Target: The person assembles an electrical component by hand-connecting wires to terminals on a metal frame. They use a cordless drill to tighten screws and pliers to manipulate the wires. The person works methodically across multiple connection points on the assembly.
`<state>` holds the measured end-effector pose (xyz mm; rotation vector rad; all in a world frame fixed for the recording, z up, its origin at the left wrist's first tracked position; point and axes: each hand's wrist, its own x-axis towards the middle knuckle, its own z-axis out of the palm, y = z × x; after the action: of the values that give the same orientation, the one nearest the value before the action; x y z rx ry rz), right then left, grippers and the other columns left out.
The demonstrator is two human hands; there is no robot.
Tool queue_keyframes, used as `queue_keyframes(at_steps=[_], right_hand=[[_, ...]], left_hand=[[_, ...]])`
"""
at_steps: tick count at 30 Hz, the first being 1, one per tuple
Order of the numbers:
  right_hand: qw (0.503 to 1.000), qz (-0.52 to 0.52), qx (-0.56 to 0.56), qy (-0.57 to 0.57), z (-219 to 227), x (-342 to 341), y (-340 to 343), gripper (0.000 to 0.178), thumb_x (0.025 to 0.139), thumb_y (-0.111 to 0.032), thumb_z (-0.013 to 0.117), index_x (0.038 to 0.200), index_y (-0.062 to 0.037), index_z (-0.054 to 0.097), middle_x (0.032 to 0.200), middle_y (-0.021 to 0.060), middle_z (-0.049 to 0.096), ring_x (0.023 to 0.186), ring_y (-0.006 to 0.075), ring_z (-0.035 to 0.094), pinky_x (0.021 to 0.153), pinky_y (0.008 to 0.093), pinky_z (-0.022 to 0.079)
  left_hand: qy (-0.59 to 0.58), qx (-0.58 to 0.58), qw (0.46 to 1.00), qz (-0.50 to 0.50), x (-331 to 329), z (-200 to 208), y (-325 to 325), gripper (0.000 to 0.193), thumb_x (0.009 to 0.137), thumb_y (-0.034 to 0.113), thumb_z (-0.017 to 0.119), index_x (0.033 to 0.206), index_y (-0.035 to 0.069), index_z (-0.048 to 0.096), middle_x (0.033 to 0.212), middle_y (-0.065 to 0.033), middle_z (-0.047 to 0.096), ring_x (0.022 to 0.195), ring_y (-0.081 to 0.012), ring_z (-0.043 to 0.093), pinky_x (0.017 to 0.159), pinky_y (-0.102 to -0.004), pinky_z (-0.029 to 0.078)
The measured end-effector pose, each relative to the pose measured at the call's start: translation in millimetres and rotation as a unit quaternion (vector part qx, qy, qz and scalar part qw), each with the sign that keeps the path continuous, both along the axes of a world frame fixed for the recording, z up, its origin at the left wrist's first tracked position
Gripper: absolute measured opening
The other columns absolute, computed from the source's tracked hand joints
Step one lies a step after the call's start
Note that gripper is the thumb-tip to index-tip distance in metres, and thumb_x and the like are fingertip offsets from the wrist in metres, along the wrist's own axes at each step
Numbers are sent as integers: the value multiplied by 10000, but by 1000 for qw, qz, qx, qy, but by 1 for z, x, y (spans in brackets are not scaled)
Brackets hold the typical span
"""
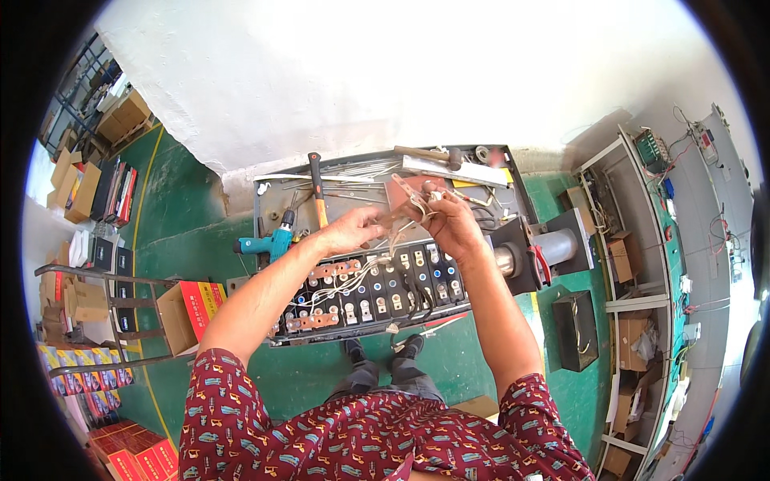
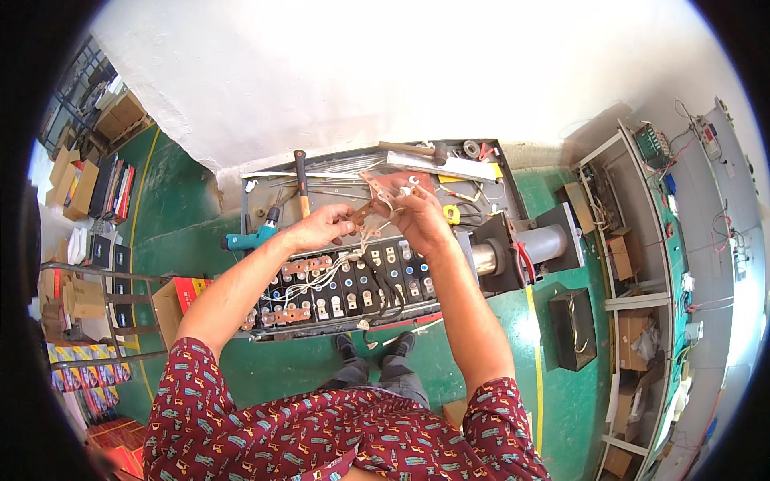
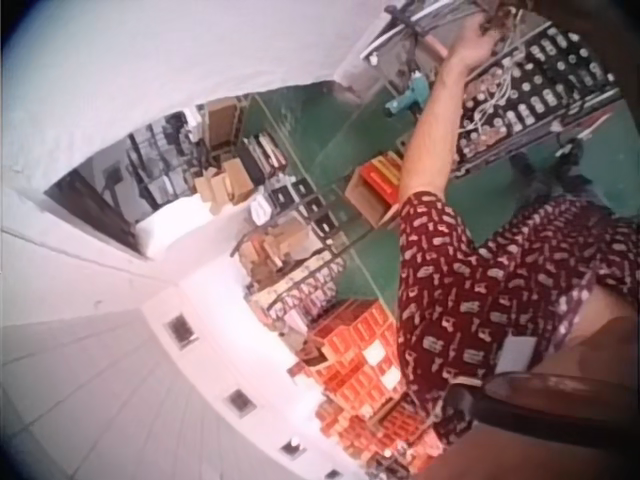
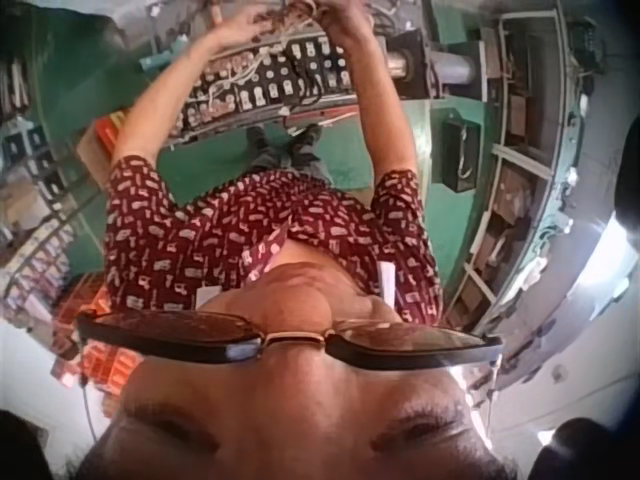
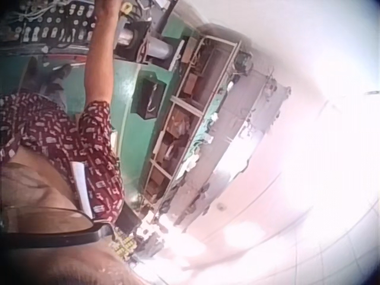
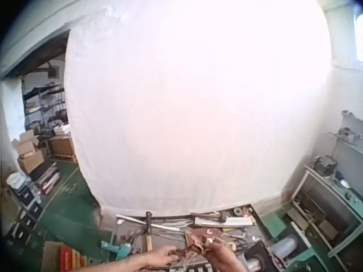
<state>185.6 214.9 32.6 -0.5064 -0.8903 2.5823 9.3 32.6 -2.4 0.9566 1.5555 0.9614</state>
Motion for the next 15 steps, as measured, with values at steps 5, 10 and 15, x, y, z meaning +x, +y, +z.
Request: queue_keyframes(at_steps=[5,10,15], right_hand=[[999,34,29,14,5,3,-2,437,918,75,533,1353,39,505,1323,243,628,1191,366,676,1067,492,568],[996,47,77,26,7,7,-5,523,904,91,550,1421,38,489,1435,221,586,1258,348,650,1108,490,529],[991,52,120,20,10,9,-7,695,887,116,581,1549,30,387,1504,243,533,1297,340,624,1140,467,500]], left_hand=[[-6,5,1000,17,-5,-13,2,247,1081,208,564,1260,47,623,1110,-10,701,1009,-122,631,815,-331,561],[6,4,1000,13,-4,-12,6,254,1079,213,568,1249,32,623,1100,-9,702,992,-122,634,812,-321,562],[5,-14,1000,19,-3,-7,7,258,1079,205,564,1262,31,615,1133,-20,708,1003,-130,641,826,-326,568]])
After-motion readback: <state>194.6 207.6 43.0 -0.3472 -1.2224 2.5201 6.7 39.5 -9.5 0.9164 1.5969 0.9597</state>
